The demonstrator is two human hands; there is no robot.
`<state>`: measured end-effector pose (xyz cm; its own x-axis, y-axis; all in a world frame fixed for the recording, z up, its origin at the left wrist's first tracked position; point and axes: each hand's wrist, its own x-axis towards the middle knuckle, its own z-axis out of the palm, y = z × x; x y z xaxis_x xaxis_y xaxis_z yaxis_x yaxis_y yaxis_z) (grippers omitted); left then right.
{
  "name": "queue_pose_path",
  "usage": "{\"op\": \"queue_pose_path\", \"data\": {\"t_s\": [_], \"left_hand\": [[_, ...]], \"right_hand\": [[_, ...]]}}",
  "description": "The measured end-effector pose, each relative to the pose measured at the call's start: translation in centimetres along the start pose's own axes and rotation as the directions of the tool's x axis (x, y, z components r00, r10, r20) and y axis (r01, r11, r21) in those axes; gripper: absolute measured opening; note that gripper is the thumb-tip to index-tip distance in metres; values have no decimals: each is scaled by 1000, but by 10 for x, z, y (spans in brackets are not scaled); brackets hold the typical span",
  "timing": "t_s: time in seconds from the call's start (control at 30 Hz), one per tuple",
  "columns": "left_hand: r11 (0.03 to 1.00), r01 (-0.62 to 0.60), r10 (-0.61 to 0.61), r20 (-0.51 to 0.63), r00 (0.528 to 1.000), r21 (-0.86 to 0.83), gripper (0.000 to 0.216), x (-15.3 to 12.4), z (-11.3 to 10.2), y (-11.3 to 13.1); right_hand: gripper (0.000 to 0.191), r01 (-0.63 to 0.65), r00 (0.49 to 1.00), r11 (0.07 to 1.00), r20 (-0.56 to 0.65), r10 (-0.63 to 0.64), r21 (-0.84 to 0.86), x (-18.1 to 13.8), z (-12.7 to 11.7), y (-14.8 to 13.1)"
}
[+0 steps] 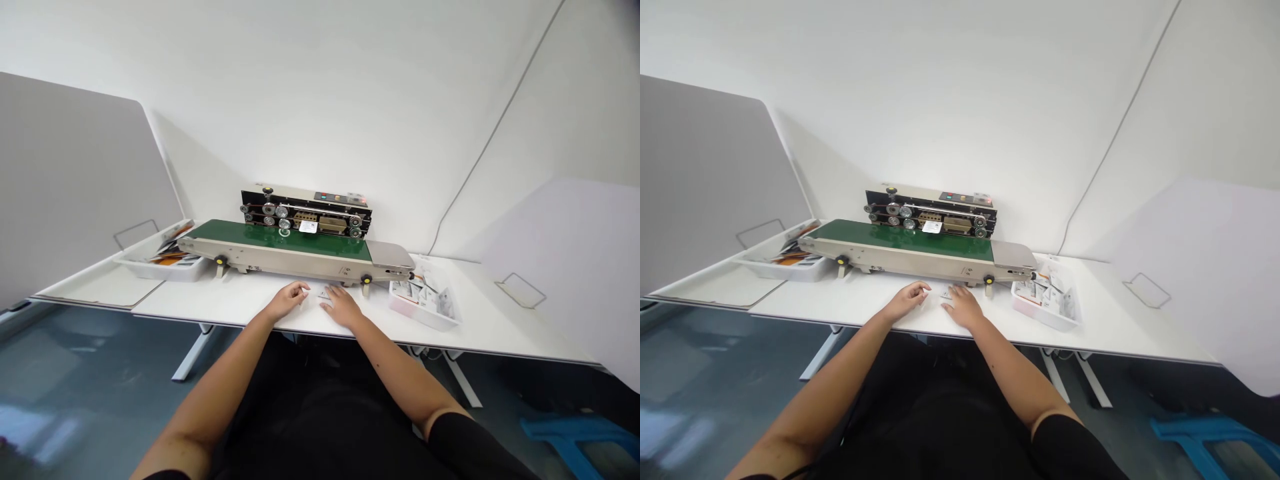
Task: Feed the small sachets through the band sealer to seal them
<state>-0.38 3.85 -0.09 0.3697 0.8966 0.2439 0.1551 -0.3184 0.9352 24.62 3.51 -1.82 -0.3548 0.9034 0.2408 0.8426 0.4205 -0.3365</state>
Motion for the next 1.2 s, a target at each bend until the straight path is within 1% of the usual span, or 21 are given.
{"op": "queue_pose_path", "data": {"t_s": [0.07,0.13,0.23,0.3,0.4,0.5,0.6,0.7,0.77,0.83,0.87,0.9,0.93,0.97,1.0,1.03,1.07,1.1,1.13,1.17,1.2], "left_hand": [[1000,5,-5,-2,1000,5,42,0,0,0],[1000,10,-10,0,1000,17,41,0,0,0],[998,-15,15,0,1000,55,41,0,1,1],[992,-67,67,1,998,111,44,-1,1,3],[976,-122,112,64,992,178,51,-2,0,5],[985,-85,61,156,986,152,42,-2,0,2],[995,-32,19,125,992,99,32,-1,1,-4],[1000,17,-17,52,999,13,33,0,3,-8],[999,41,-40,54,998,-16,37,-1,4,-9],[999,51,-50,73,996,-9,39,-2,4,-7],[999,52,-51,77,996,-6,40,-2,4,-6],[999,49,-49,75,996,-8,41,-2,3,-6],[999,46,-45,68,997,-13,42,-2,3,-5],[999,43,-42,63,997,-19,43,-1,2,-5],[999,40,-38,62,997,-25,45,-1,2,-5],[999,37,-35,68,997,-26,46,-1,1,-5],[999,33,-31,77,997,-22,46,-1,1,-6],[1000,27,-26,87,996,-15,46,-1,1,-6],[1000,20,-20,95,995,-7,45,-1,1,-7],[1000,11,-11,97,995,-1,43,-1,0,-7],[1000,3,-3,95,995,3,42,-1,0,-7]], "right_hand": [[58,16,1000,1000,24,-16,15,-2,4,2],[49,37,999,998,26,-38,41,-3,3,1],[33,76,997,993,-17,-75,89,-4,1,-4],[31,134,989,983,-72,-125,129,-6,1,-8],[32,235,968,949,-135,-210,209,-7,1,-15],[32,276,959,905,-159,-236,324,-6,2,-19],[29,193,980,888,-128,-153,418,-4,-1,-19],[26,58,998,853,-26,-52,519,-2,-8,-18],[25,-12,995,823,86,-45,568,0,-17,-17],[24,-39,979,824,187,-82,565,5,-32,-16],[23,-39,974,828,207,-94,560,9,-42,-14],[23,-35,978,822,189,-89,569,15,-53,-11],[24,-28,990,804,127,-60,594,22,-66,-7],[25,-16,1000,773,25,0,634,30,-80,-2],[27,3,990,734,-105,94,680,39,-94,4],[29,33,947,697,-244,207,716,49,-109,12],[32,58,870,673,-367,328,737,59,-123,21],[34,63,781,658,-447,436,751,69,-135,30],[36,48,697,647,-490,524,761,78,-146,39],[38,20,632,636,-503,590,771,87,-154,47],[40,-16,593,621,-493,637,784,95,-160,54]]}}
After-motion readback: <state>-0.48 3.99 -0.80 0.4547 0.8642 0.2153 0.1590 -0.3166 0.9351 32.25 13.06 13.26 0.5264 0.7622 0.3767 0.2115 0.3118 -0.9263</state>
